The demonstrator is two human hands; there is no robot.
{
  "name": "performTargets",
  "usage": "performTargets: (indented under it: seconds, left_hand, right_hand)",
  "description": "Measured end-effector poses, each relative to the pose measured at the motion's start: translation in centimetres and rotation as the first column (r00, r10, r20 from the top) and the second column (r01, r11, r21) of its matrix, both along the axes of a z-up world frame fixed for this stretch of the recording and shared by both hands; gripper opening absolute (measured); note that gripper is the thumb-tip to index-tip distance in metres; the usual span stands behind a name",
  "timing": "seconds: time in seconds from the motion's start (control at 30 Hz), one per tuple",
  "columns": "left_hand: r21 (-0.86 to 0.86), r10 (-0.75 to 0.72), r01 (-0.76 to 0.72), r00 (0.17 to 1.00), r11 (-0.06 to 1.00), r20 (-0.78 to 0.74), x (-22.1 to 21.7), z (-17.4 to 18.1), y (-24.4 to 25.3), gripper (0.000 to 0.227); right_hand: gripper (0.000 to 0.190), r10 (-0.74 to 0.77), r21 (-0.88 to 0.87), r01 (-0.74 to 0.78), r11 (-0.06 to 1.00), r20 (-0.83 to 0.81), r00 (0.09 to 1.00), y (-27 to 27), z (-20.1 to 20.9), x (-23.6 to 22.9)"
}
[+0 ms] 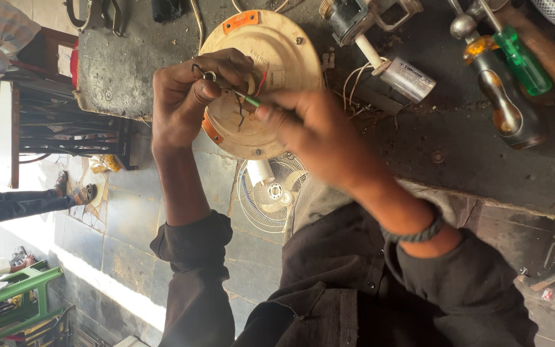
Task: The person repairs a ceiling fan motor by removing a black plastic cap, using a screwdriver to adjust internal wires, and wrapping the connections with electrical tape. The person then uses the screwdriver to tighten the wires and secure the connections.
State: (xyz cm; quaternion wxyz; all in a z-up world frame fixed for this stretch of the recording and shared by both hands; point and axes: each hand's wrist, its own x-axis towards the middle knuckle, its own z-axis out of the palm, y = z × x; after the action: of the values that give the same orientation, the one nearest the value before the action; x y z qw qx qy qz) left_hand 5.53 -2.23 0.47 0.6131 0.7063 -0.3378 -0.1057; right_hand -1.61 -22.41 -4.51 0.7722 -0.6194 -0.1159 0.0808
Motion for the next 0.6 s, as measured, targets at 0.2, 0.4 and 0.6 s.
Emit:
performTargets:
  seconds: [0.2, 0.4, 0.6]
  left_hand:
    - [-0.012, 0.094, -0.093, 0.995, 0.996, 0.028, -0.9, -0.9, 0.0, 0.048]
    - [-0.019, 0.075, -0.075, 0.997, 0.997, 0.021, -1.0, -0.4, -0.4, 0.048]
    - [-0.017, -0.083, 0.081, 0.992, 0.997, -0.092, -0.2, 0.3, 0.3, 0.047]
  right_hand:
    - [0.035, -0.094, 0.072, 0.102, 0.992, -0.113, 0.989, 2.5, 0.5, -2.9]
    - [0.035, -0.094, 0.130, 0.099, 0.986, -0.049, 0.994, 2.1, 1.6, -2.7]
    - [0.037, 0.100, 0.027, -0.098, 0.995, -0.099, 0.990, -0.4, 1.0, -0.9]
